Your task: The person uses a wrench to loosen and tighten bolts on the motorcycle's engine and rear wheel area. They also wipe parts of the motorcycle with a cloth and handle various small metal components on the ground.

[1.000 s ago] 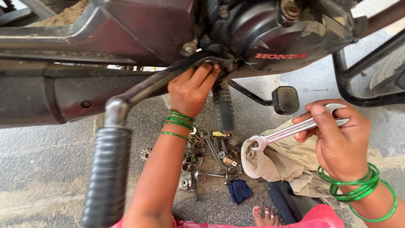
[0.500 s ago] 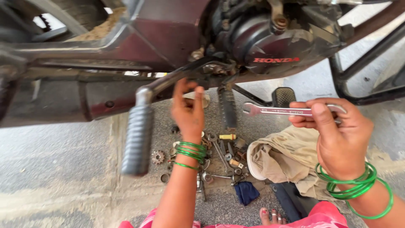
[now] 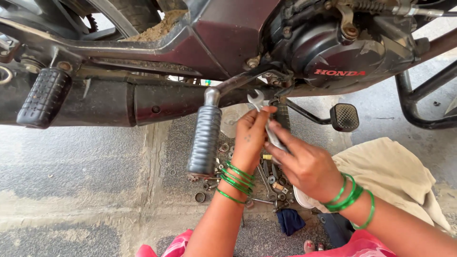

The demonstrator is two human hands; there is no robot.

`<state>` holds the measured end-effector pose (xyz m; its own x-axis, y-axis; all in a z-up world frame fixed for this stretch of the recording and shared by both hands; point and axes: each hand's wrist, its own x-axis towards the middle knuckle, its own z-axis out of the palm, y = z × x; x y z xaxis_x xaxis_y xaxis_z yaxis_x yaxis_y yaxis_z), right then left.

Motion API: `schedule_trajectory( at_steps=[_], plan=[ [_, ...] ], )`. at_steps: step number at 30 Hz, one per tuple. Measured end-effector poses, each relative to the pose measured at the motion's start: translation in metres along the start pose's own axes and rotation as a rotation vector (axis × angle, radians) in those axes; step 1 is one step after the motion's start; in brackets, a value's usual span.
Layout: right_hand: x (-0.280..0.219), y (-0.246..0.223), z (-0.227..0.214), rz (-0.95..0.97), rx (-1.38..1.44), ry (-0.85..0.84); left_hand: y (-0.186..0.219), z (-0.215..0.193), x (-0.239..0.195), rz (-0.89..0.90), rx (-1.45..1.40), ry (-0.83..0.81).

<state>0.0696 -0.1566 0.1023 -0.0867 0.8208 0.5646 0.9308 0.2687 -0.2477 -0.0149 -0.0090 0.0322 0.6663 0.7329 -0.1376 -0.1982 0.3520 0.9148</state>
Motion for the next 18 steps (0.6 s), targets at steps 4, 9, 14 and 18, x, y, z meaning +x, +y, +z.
schedule_trajectory(
  at_steps=[4,9,14,18],
  plan=[
    [0.016,-0.022,-0.015,0.149,0.088,0.040,0.011,-0.015,0.013,0.050,0.128,0.072],
    [0.009,-0.016,-0.001,0.352,0.207,0.035,0.015,-0.024,0.029,0.001,0.178,-0.118],
    [0.011,-0.004,0.008,0.423,0.250,0.037,0.023,-0.033,0.043,-0.022,0.238,-0.103],
    [0.018,0.009,0.017,0.518,0.306,0.060,0.020,-0.042,0.058,-0.039,0.359,-0.181]
  ],
)
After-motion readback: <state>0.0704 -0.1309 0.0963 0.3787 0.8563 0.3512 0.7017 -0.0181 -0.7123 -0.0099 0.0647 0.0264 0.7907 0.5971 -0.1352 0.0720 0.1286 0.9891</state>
